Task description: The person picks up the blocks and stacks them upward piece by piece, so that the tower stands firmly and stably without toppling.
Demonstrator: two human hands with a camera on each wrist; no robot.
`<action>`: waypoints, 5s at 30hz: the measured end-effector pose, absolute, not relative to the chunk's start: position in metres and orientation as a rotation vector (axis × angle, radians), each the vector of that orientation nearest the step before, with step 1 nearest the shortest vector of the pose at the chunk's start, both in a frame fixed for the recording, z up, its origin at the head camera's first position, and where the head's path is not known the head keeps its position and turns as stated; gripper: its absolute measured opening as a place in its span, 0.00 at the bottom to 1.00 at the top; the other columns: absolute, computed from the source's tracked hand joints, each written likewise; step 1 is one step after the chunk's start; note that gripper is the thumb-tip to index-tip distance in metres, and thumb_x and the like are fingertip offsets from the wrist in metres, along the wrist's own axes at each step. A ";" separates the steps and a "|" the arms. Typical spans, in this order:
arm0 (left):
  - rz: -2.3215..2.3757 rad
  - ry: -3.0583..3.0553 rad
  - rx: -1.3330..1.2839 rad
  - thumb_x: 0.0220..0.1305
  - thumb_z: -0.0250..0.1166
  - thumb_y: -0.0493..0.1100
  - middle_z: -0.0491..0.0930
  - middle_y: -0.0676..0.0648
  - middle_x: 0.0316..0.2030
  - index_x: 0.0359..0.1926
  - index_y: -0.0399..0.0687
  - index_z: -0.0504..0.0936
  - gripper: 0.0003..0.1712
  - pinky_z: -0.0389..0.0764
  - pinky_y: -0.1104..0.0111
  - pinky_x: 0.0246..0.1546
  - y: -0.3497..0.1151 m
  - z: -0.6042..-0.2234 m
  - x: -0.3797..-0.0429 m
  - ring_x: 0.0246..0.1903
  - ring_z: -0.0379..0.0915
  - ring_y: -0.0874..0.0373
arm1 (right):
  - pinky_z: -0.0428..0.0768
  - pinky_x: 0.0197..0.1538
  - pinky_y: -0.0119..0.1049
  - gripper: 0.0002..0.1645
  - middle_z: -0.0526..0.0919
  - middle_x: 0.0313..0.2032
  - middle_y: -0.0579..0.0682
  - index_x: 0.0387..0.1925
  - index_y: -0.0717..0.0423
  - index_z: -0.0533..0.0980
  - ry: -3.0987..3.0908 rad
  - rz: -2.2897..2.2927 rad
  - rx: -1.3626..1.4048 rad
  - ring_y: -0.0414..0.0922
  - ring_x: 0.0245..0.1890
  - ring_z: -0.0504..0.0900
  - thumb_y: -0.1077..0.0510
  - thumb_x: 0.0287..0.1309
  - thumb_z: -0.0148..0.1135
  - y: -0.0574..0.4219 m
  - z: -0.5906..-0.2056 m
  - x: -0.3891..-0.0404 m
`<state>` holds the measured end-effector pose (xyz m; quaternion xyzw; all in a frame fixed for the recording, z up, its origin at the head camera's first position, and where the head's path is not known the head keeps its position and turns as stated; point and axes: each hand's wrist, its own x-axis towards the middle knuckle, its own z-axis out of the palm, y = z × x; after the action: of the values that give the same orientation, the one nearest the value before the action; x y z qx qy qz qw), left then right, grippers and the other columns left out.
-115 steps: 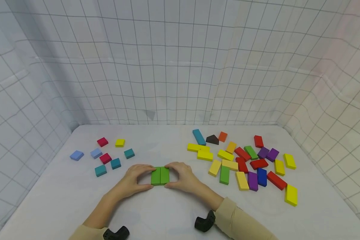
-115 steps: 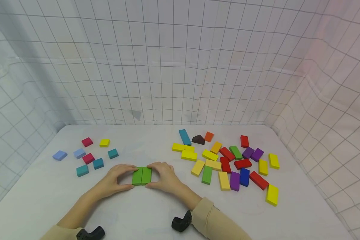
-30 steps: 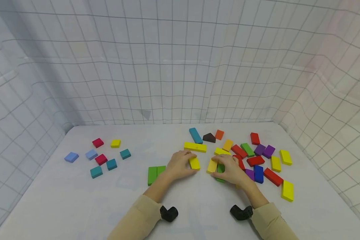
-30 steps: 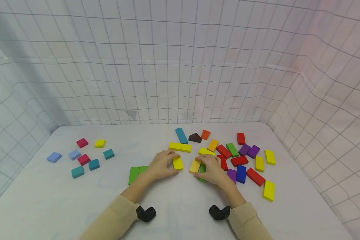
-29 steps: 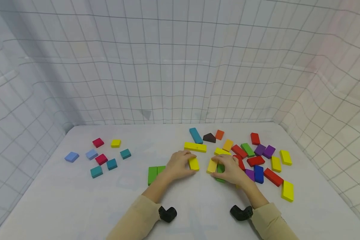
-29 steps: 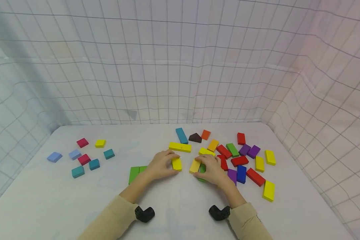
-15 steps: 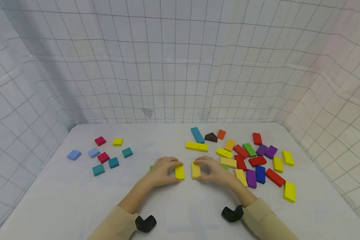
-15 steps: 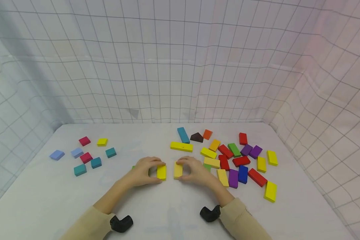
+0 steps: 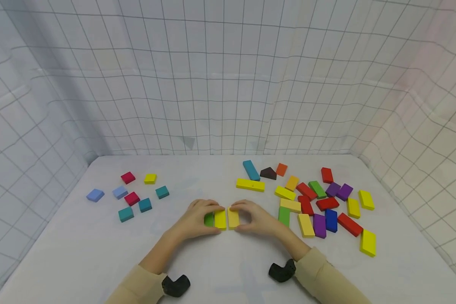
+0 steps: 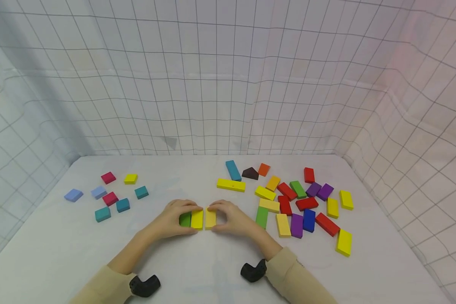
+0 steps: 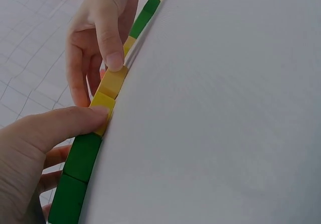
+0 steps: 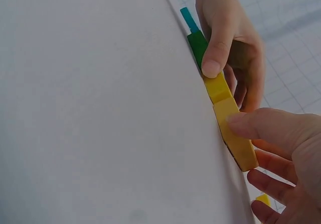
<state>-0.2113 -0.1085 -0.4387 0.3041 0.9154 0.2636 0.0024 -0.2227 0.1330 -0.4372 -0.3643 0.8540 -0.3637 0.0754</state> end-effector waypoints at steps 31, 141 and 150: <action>1.067 2.821 1.023 0.48 0.71 0.51 0.72 0.44 0.54 0.57 0.43 0.73 0.35 0.61 0.48 0.55 -0.121 -0.450 -0.207 0.54 0.65 0.47 | 0.65 0.62 0.44 0.31 0.72 0.55 0.49 0.55 0.57 0.70 2.568 -1.100 -1.076 0.46 0.57 0.67 0.57 0.48 0.69 0.122 -0.436 -0.219; 1.195 3.033 1.008 0.46 0.72 0.44 0.74 0.46 0.49 0.50 0.44 0.78 0.27 0.73 0.53 0.50 -0.174 -0.466 -0.186 0.50 0.68 0.52 | 0.73 0.42 0.28 0.14 0.80 0.39 0.46 0.45 0.53 0.79 2.498 -1.162 -0.934 0.40 0.36 0.73 0.57 0.57 0.61 0.053 -0.431 -0.275; 1.201 3.018 1.000 0.47 0.72 0.44 0.74 0.47 0.49 0.51 0.45 0.78 0.27 0.73 0.53 0.50 -0.174 -0.466 -0.187 0.50 0.67 0.51 | 0.73 0.42 0.27 0.14 0.80 0.39 0.46 0.45 0.53 0.79 2.485 -1.160 -0.921 0.40 0.36 0.73 0.57 0.57 0.61 0.054 -0.431 -0.275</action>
<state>-0.1870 -0.1735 -0.4663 0.2918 0.8807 0.3504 -0.1282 -0.2748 0.0537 -0.4314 -0.3160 0.8524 -0.3978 0.1239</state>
